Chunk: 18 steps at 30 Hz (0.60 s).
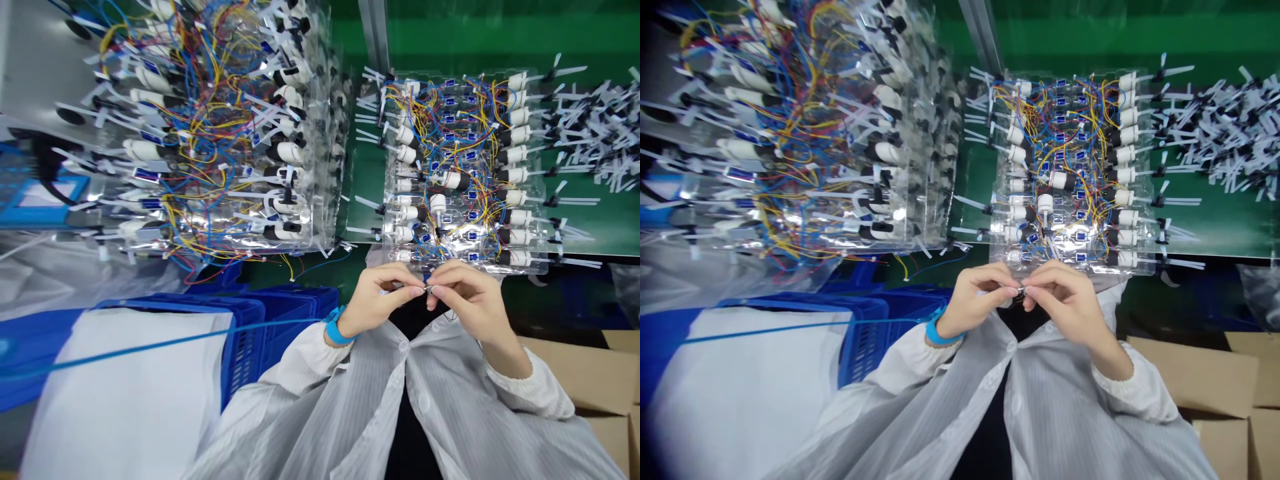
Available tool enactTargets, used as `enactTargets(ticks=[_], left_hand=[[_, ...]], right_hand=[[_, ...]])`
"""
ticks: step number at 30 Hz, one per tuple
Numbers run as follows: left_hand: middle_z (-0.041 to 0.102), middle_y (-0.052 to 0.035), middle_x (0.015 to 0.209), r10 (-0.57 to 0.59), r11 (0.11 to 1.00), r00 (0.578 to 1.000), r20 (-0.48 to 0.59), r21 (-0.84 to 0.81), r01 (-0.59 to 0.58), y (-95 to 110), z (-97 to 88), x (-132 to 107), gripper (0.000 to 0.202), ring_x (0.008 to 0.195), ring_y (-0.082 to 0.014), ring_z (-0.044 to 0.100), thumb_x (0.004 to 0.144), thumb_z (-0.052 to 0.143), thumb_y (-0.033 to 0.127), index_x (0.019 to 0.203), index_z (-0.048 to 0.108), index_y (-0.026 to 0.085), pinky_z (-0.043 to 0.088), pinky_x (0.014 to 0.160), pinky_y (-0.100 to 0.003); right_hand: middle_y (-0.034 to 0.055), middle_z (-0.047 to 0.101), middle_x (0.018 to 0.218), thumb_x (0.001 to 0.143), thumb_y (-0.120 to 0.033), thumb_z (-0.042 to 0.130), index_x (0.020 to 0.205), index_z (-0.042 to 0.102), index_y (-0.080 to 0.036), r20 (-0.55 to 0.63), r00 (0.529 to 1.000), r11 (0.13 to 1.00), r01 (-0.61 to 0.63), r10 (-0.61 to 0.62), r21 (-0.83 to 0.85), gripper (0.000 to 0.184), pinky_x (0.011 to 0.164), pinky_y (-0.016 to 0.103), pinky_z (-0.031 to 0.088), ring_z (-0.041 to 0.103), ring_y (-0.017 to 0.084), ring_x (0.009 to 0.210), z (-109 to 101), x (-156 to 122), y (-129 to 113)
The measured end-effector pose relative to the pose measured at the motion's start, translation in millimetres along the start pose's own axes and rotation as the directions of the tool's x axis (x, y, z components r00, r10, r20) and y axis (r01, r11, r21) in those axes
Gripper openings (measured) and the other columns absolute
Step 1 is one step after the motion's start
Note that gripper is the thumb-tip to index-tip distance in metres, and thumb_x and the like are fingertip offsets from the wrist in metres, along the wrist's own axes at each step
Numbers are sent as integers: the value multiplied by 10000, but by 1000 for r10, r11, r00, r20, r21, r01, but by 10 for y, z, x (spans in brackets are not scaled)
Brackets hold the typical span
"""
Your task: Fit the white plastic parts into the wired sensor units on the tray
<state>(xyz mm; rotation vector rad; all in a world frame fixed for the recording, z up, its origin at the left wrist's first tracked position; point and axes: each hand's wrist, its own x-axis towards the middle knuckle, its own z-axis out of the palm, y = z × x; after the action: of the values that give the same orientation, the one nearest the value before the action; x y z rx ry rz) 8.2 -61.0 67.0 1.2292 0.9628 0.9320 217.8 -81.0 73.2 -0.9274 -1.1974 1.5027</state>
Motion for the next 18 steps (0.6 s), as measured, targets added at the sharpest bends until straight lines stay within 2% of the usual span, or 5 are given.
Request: enactTargets(ticks=[7,13,18], left_hand=[[782,-57,763,85,994,992,-92,73,-78,-32,83,-35,152,666,-136,690,897,867,352,851,860,207,506,581,-246],[800,-54,789,152,981,974,-167,149,-128,-7,179,-39,86,683,-137,716,913,848,290,880,867,213,563,632,-253],[807,-54,808,184,970,969,-164,186,-153,-36,197,-49,78,694,-139,722,923,838,288,907,869,218,593,669,-264]], right_hand=[[31,740,994,962,-81,733,1028,826,-268,-51,991,952,104,-123,-289,219,687,291,654,758,138,769,16,-26,-2],[39,733,992,951,-69,733,1034,827,-267,-161,965,950,161,-209,-269,234,649,301,654,744,140,723,72,-86,75],[48,742,999,943,-56,729,1054,829,-274,-116,969,934,171,-217,-314,264,664,314,653,738,148,734,30,-84,31]])
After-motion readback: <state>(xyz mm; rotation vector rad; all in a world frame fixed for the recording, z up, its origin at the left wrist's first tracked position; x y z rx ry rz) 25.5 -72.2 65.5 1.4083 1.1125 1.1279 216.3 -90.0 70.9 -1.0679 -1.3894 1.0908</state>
